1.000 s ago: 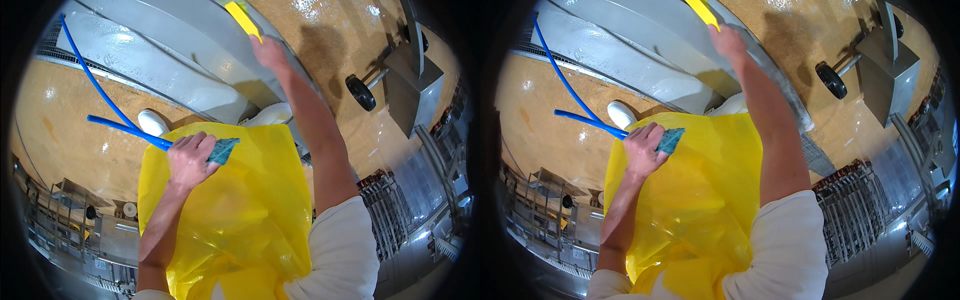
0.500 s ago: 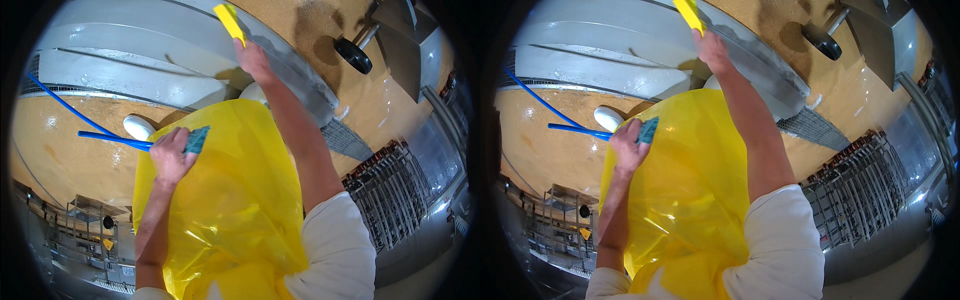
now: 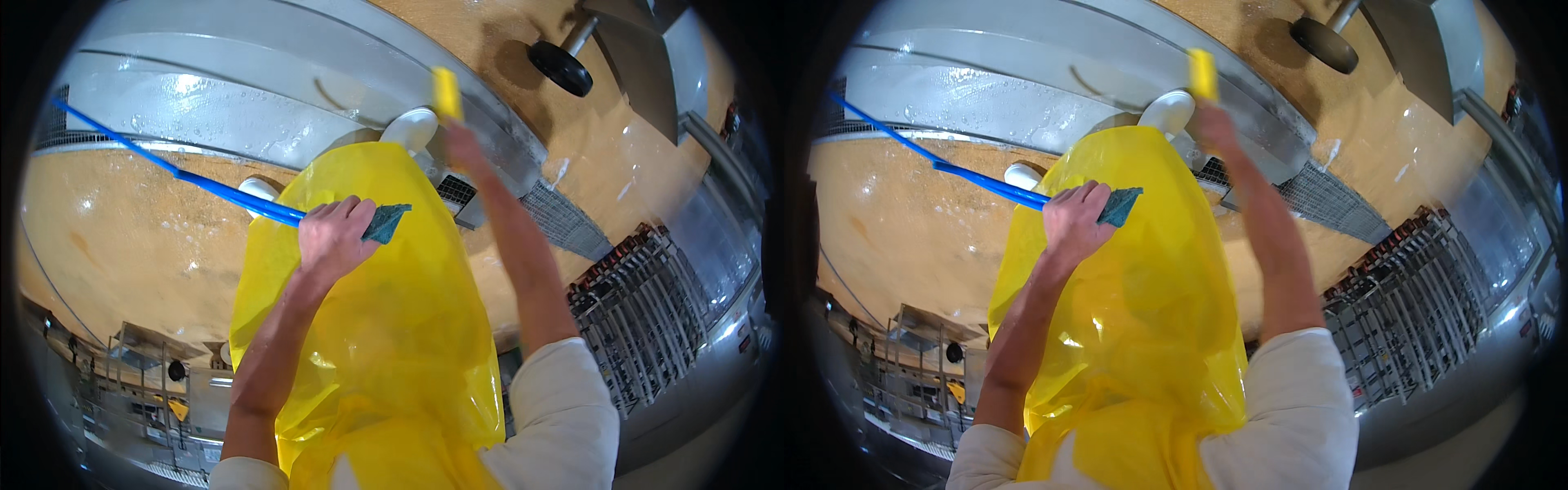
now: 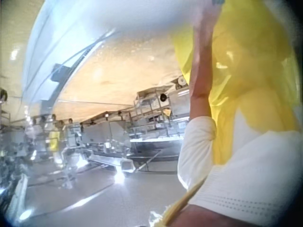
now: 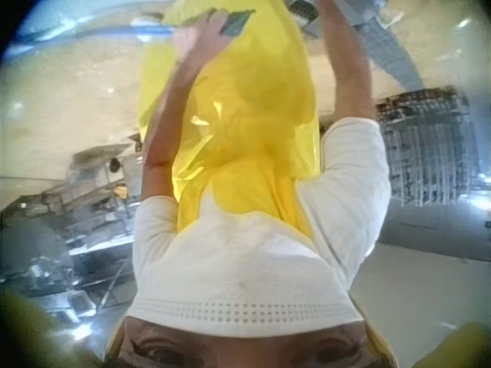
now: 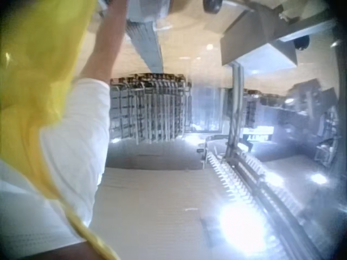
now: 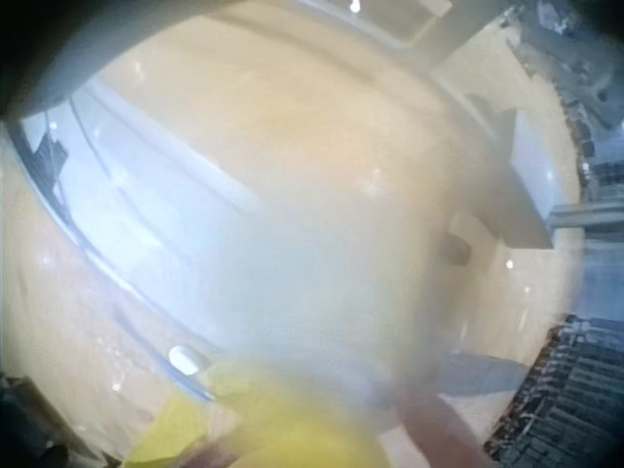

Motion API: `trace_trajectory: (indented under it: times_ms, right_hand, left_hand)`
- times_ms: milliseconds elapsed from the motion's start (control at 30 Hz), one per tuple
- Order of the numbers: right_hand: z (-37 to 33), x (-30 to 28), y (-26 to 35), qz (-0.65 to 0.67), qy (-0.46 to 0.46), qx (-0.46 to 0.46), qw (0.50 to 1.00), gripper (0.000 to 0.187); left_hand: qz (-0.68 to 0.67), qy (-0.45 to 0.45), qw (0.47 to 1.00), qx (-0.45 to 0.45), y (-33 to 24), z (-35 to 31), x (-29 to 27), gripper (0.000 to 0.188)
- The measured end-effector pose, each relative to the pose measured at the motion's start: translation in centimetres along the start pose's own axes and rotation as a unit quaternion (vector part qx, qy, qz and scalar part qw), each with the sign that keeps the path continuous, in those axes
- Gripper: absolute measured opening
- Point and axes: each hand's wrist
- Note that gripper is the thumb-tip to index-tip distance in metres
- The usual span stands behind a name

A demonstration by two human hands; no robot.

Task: The person scrubs a wet industrial floor using a yellow brush and a blue hose. They move along a metal grate and conveyor area, repeatedly brushing and rinsing the surface.

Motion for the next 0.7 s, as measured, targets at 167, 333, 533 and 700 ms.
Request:
trace_trajectory:
  times_ms: [167, 333, 533, 700]
  right_hand:
    - [-3.6, 7.6, 7.6, 0.172, -0.094, -0.077, 0.978, 0.060]
    - [2.1, 7.7, -13.3, 0.185, -0.103, 0.075, 0.974, 0.046]
    - [-3.1, 12.0, 2.6, 0.385, 0.000, 0.030, 0.923, 0.066]
    - [5.0, 10.8, -10.1, 0.149, -0.241, -0.149, 0.947, 0.064]
  left_hand:
    - [0.035, 0.013, 0.999, -0.002, -0.1, -2.3, 0.3, 0.027]
    - [0.056, -0.013, 0.998, 0.009, 0.7, -4.7, -0.9, 0.025]
    - [0.081, -0.040, 0.995, -0.044, 0.7, -5.0, 0.3, 0.021]
    - [0.061, -0.047, 0.996, -0.038, -0.8, -4.5, 0.1, 0.028]
Point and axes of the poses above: each hand's wrist, its own z-axis towards the middle knuckle, its own x-axis out of the palm, y = z × x, and after that the axes turned 15 degrees about x, right-handed
